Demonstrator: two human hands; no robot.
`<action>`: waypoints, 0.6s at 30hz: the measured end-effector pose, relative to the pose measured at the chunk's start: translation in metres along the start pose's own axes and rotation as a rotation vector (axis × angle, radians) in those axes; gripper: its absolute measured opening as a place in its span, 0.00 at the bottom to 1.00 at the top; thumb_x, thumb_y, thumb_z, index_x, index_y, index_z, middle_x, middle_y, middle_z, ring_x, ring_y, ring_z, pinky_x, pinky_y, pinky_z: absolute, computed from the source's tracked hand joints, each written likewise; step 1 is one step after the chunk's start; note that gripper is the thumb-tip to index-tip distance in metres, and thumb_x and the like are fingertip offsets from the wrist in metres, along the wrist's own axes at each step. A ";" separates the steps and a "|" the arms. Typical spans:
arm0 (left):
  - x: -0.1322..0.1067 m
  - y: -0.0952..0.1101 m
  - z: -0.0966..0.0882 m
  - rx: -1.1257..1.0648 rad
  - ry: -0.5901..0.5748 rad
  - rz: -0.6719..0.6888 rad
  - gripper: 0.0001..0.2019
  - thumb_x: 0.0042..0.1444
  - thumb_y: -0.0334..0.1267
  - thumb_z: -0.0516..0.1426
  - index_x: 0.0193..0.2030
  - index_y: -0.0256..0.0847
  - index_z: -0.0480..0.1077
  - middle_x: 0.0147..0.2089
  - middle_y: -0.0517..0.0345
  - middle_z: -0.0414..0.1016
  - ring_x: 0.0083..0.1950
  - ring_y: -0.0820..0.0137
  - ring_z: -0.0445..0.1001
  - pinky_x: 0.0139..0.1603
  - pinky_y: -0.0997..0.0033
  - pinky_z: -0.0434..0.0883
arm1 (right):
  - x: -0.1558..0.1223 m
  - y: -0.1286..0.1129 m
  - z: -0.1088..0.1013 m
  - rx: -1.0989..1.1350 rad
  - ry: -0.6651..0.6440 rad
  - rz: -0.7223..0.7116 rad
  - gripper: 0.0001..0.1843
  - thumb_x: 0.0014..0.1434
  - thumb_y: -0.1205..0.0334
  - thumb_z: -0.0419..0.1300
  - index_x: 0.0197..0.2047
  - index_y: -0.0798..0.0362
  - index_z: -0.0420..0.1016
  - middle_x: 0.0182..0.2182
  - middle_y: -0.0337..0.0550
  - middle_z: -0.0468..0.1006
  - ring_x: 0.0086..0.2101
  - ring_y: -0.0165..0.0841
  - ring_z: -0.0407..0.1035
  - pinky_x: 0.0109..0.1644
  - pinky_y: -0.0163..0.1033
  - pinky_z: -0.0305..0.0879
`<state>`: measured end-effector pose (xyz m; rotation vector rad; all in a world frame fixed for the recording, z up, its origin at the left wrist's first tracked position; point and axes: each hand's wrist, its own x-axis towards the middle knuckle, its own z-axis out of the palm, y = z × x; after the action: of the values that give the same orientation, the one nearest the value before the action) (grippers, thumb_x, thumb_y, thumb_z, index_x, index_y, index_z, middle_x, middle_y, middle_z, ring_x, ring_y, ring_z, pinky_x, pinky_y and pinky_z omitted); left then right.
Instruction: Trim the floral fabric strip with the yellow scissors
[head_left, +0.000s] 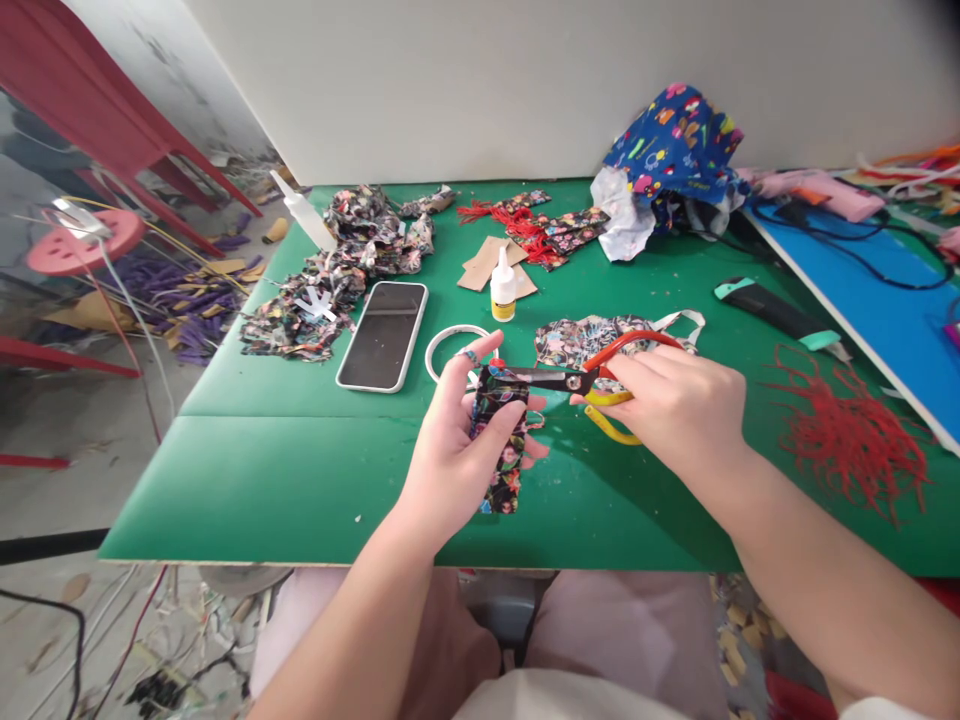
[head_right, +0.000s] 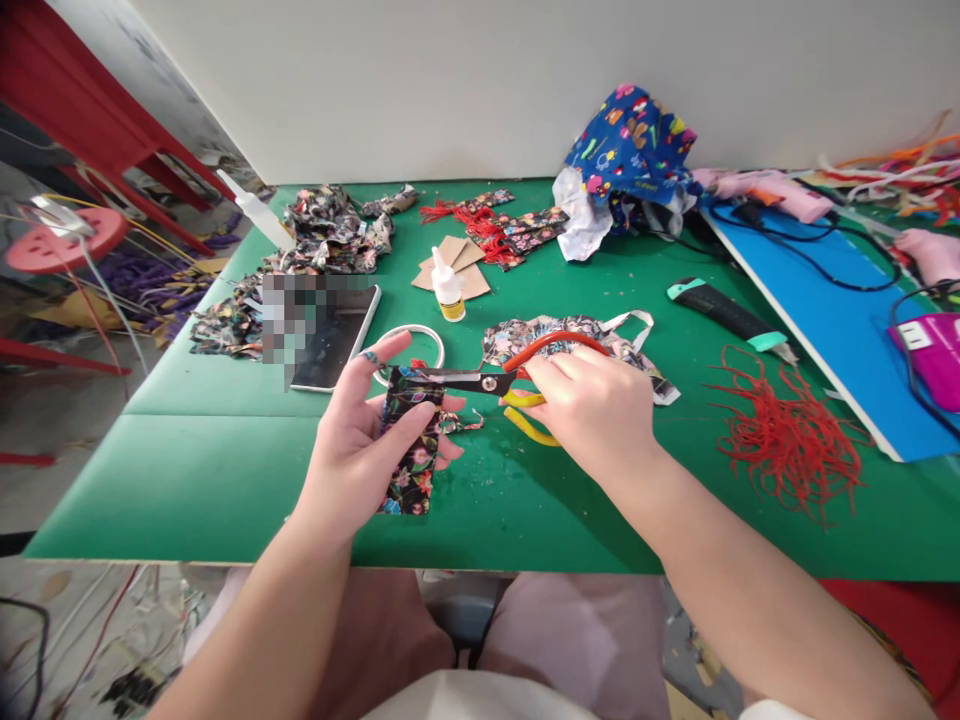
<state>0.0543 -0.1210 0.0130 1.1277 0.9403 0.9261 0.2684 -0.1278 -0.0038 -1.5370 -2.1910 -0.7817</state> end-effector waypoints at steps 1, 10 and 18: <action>0.000 0.000 0.000 0.000 -0.002 0.000 0.28 0.56 0.37 0.58 0.61 0.54 0.53 0.37 0.58 0.76 0.25 0.68 0.78 0.24 0.71 0.76 | 0.000 0.000 0.000 -0.002 0.003 0.001 0.08 0.48 0.58 0.64 0.27 0.51 0.70 0.17 0.35 0.65 0.24 0.31 0.62 0.25 0.36 0.48; -0.001 0.004 0.001 0.047 0.007 -0.035 0.28 0.57 0.37 0.56 0.63 0.54 0.50 0.39 0.58 0.77 0.26 0.69 0.78 0.25 0.72 0.75 | 0.000 0.000 0.000 -0.038 -0.018 -0.004 0.09 0.47 0.62 0.64 0.25 0.51 0.66 0.18 0.35 0.64 0.26 0.31 0.62 0.26 0.36 0.46; 0.000 0.013 0.003 0.072 0.003 -0.139 0.34 0.56 0.36 0.57 0.65 0.52 0.44 0.40 0.56 0.76 0.27 0.68 0.77 0.26 0.69 0.75 | 0.001 -0.001 -0.002 -0.012 -0.029 -0.001 0.09 0.51 0.61 0.62 0.24 0.52 0.67 0.17 0.33 0.66 0.22 0.28 0.63 0.25 0.34 0.48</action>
<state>0.0554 -0.1195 0.0267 1.1068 1.0475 0.7864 0.2670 -0.1282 -0.0020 -1.5626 -2.2117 -0.7791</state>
